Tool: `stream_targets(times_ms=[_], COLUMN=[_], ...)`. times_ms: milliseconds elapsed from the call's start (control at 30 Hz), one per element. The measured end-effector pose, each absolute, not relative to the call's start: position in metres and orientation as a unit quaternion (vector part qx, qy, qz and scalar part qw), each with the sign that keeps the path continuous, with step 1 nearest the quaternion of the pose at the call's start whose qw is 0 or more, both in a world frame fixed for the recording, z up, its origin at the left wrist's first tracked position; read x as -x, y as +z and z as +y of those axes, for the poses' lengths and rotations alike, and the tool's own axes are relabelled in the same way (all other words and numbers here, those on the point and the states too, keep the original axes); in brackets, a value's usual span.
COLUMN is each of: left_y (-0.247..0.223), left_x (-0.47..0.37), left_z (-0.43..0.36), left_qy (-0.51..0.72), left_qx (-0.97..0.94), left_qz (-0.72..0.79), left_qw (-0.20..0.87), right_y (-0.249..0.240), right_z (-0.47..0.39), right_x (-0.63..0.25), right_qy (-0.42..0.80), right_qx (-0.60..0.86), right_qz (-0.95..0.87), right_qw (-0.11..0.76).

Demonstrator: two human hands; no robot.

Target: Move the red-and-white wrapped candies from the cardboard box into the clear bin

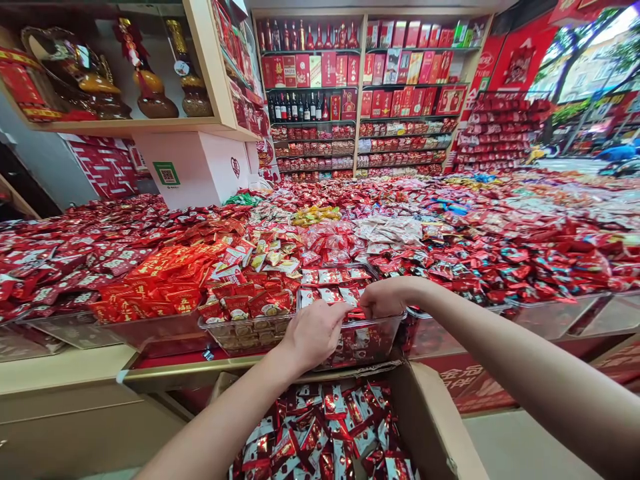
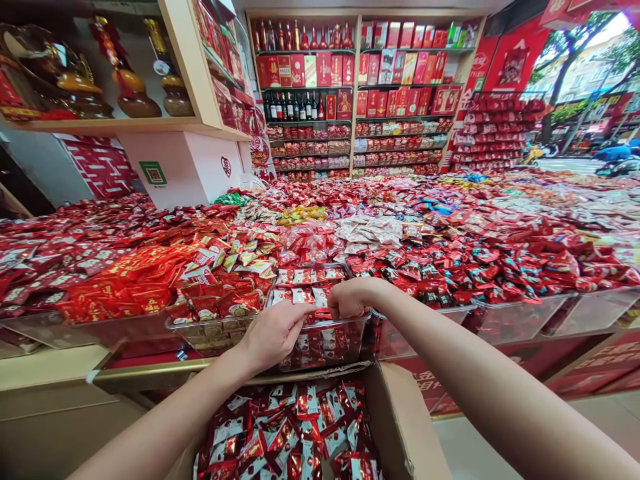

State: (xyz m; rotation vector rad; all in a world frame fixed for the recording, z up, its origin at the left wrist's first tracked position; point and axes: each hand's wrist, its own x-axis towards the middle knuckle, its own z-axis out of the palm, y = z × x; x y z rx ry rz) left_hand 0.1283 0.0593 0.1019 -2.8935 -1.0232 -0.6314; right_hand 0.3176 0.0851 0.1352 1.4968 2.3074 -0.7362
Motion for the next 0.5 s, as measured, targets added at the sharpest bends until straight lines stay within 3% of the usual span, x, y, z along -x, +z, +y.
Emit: stream_targets(times_ms=[500], left_y=[0.0956], left_x=[-0.1278], left_z=[0.0618], left_qy=[-0.238], left_qx=[0.912], left_qz=[-0.334], left_qw=[-0.004], right_y=[0.1338], right_z=[0.0874], right_x=[-0.3153], right_qy=[-0.197], right_qx=[-0.512], right_qz=[0.820], right_qw=[0.164])
